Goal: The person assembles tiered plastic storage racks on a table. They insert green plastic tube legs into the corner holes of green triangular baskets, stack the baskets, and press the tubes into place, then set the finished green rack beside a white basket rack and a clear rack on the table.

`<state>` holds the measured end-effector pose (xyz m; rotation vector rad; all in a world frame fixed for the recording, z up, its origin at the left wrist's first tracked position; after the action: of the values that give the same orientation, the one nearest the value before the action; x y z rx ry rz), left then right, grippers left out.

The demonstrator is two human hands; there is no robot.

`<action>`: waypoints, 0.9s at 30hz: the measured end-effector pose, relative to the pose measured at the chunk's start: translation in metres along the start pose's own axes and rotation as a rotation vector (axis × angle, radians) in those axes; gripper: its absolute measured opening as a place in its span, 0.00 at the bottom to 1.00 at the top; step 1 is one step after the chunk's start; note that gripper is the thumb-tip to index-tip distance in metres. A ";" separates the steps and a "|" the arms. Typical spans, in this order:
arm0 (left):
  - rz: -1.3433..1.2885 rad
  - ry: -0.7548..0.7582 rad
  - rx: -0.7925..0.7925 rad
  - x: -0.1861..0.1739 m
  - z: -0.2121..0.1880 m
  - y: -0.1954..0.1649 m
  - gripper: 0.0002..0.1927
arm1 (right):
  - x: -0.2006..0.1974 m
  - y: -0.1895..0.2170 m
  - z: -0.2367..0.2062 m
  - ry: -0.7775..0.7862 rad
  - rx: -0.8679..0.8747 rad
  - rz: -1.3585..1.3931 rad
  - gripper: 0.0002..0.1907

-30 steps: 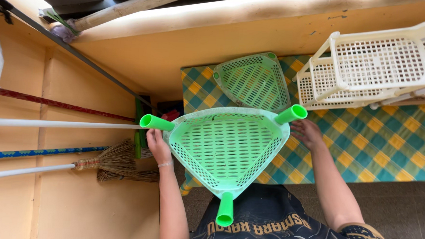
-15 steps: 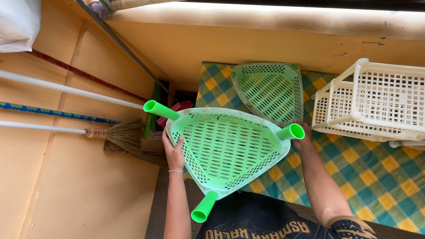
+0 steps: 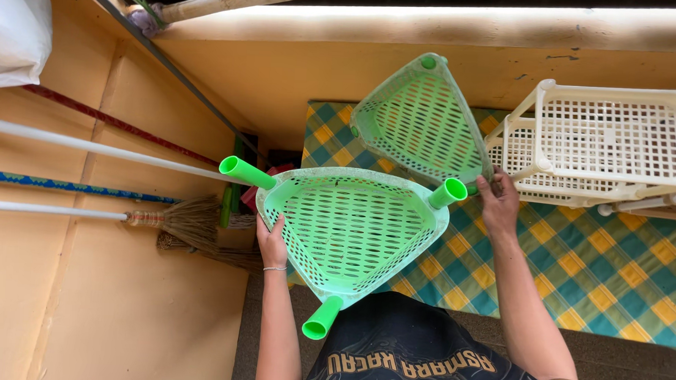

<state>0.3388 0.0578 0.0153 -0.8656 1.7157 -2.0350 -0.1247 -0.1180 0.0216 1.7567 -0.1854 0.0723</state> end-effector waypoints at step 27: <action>-0.046 -0.135 0.157 -0.014 0.044 -0.058 0.16 | -0.064 0.255 -0.107 -0.190 -0.785 0.078 0.19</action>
<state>0.3851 0.0450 0.0720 -0.9741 1.4565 -2.0572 -0.2239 -0.0544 0.2798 0.9705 -0.3644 -0.1025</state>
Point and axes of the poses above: each hand's wrist, its own z-axis towards the middle knuckle, its own x-axis out of the palm, y = z × x, the point moved 2 cm from there along z, towards the middle knuckle, and after that the axes turned 12 degrees about x, right-handed, at the moved point
